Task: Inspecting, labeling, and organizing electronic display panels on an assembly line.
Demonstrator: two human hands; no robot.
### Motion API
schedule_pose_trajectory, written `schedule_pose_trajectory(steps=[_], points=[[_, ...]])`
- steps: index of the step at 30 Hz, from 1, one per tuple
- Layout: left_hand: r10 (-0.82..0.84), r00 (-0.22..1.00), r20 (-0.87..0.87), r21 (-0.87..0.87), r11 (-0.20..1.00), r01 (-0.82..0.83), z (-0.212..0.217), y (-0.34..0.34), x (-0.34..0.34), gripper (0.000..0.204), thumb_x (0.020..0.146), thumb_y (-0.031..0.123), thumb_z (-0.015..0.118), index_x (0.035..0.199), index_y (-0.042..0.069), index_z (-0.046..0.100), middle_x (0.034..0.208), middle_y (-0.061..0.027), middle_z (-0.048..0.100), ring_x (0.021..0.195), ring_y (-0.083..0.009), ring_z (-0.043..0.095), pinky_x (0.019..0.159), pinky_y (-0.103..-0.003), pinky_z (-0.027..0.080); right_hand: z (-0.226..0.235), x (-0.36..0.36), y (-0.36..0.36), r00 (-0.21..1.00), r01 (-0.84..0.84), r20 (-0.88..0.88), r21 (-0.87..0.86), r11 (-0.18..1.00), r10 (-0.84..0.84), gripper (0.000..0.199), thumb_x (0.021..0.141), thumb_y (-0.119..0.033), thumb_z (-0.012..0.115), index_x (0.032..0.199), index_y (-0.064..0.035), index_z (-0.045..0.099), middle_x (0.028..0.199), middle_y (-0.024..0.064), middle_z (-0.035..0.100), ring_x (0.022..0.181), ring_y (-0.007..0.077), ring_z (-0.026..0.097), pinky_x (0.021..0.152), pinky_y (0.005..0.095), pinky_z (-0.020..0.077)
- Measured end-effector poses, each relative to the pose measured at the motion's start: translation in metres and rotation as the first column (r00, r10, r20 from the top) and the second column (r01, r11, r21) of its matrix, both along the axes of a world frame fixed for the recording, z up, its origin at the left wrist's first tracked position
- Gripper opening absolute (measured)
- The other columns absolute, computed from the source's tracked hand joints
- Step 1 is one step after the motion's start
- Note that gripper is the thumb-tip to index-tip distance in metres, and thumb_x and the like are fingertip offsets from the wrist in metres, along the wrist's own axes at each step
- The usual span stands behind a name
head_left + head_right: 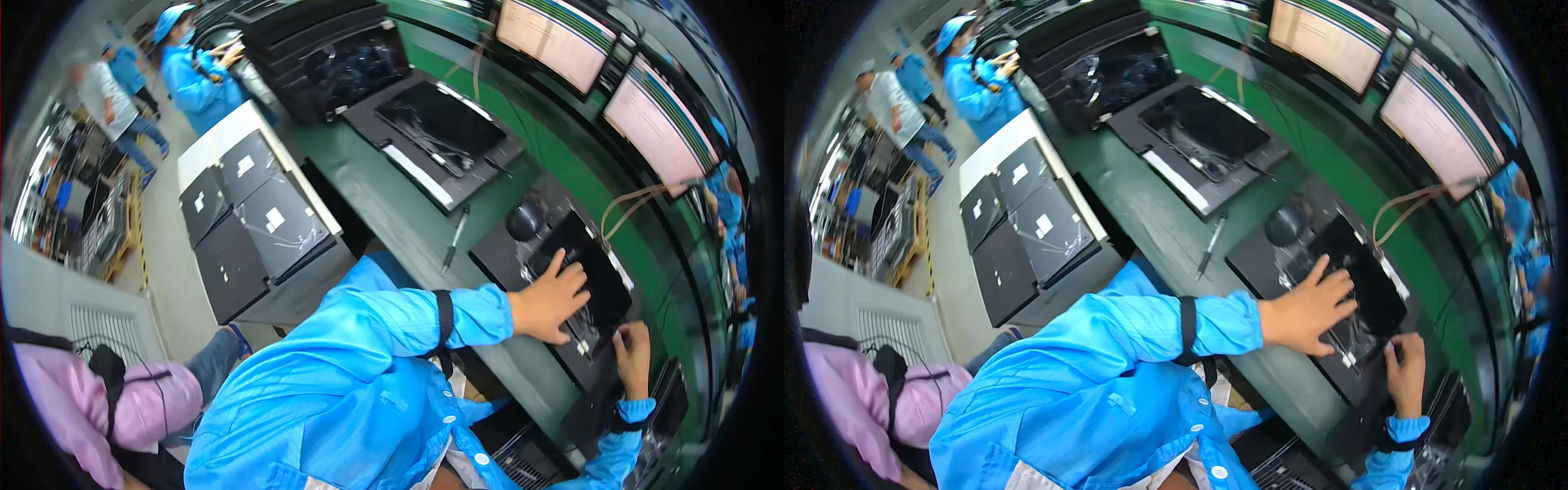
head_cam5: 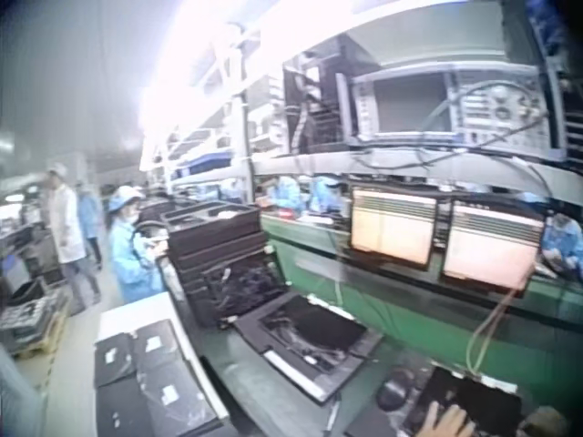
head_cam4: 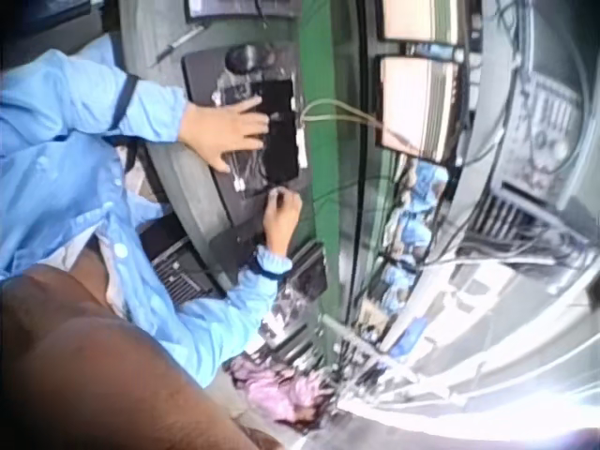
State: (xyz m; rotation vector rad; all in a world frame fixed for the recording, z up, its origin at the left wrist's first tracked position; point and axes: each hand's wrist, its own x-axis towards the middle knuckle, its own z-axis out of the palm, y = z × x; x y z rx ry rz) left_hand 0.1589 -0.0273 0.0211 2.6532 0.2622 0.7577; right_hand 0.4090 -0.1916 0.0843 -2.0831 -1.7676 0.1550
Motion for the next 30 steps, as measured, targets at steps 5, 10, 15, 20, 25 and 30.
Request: schedule_pose_trajectory(steps=[5,10,15,20,25,30], points=[[-0.06,0.992,0.108,0.079,0.996,0.051,-0.004,-0.009,0.003,0.086,0.072,0.044,0.08,0.141,-0.001,0.054,0.144,-0.0255,0.049,0.145,-0.0408,0.039,0.119,-0.074,0.014,0.013,0.006,-0.008,0.981,0.13,-0.139,-0.026,0.991,-0.133,0.01,0.088,0.002,0.062,0.096,0.0016,0.056,0.085,0.0137,0.055,0.077,0.0207,0.057,0.073,0.0317,0.0482],[-0.054,0.965,0.256,0.297,0.955,-0.025,0.012,-0.006,0.006,0.05,0.082,0.019,0.07,0.127,-0.002,0.062,0.131,-0.0242,0.06,0.131,-0.0411,0.055,0.115,-0.062,0.036,0.053,0.011,-0.024,0.989,0.146,-0.025,0.015,0.989,-0.146,0.02,0.08,-0.001,0.073,0.093,0.0003,0.057,0.076,0.0043,0.051,0.067,0.0115,0.045,0.06,0.0288,0.04],[0.048,0.848,0.527,-0.091,0.996,0.0,0.068,-0.002,-0.074,0.041,0.076,0.003,0.068,0.116,-0.001,0.067,0.114,-0.0186,0.07,0.107,-0.0344,0.069,0.092,-0.042,0.058,0.077,-0.013,-0.039,0.863,-0.073,0.497,0.305,0.949,-0.094,0.047,0.088,-0.013,0.075,0.133,-0.0035,0.062,0.122,0.0166,0.063,0.112,0.0306,0.06,0.098,0.041,0.0463],[0.742,0.614,0.269,-0.912,0.401,-0.085,0.08,0.011,-0.323,0.019,0.101,0.017,0.068,0.116,0.005,0.065,0.105,-0.0046,0.071,0.094,-0.0111,0.068,0.081,-0.03,0.057,0.016,-0.09,-0.007,0.994,-0.048,0.102,0.164,0.985,0.032,0.039,0.091,-0.007,0.073,0.127,0.001,0.063,0.141,0.0187,0.055,0.135,0.0374,0.05,0.114,0.0444,0.0376],[0.969,0.231,0.09,-0.976,0.039,0.215,0.018,-0.028,-0.561,0.04,0.104,0.023,0.062,0.139,0.004,0.055,0.128,-0.01,0.068,0.112,-0.0237,0.069,0.097,-0.039,0.059,-0.01,-0.183,0.039,0.987,-0.121,-0.078,0.239,0.964,0.143,0.029,0.088,-0.006,0.072,0.116,0.0021,0.066,0.131,0.0175,0.06,0.131,0.0377,0.054,0.113,0.045,0.0395],[0.987,0.114,-0.115,-0.965,-0.138,0.223,-0.084,-0.066,-0.673,0.043,0.104,0.023,0.063,0.137,-0.002,0.055,0.128,-0.0155,0.068,0.11,-0.0275,0.07,0.1,-0.042,0.057,-0.02,-0.243,0.076,0.968,-0.173,-0.151,0.186,0.967,0.203,0.025,0.09,-0.007,0.072,0.113,0.0023,0.068,0.128,0.0166,0.062,0.129,0.0361,0.056,0.111,0.0435,0.0416]])
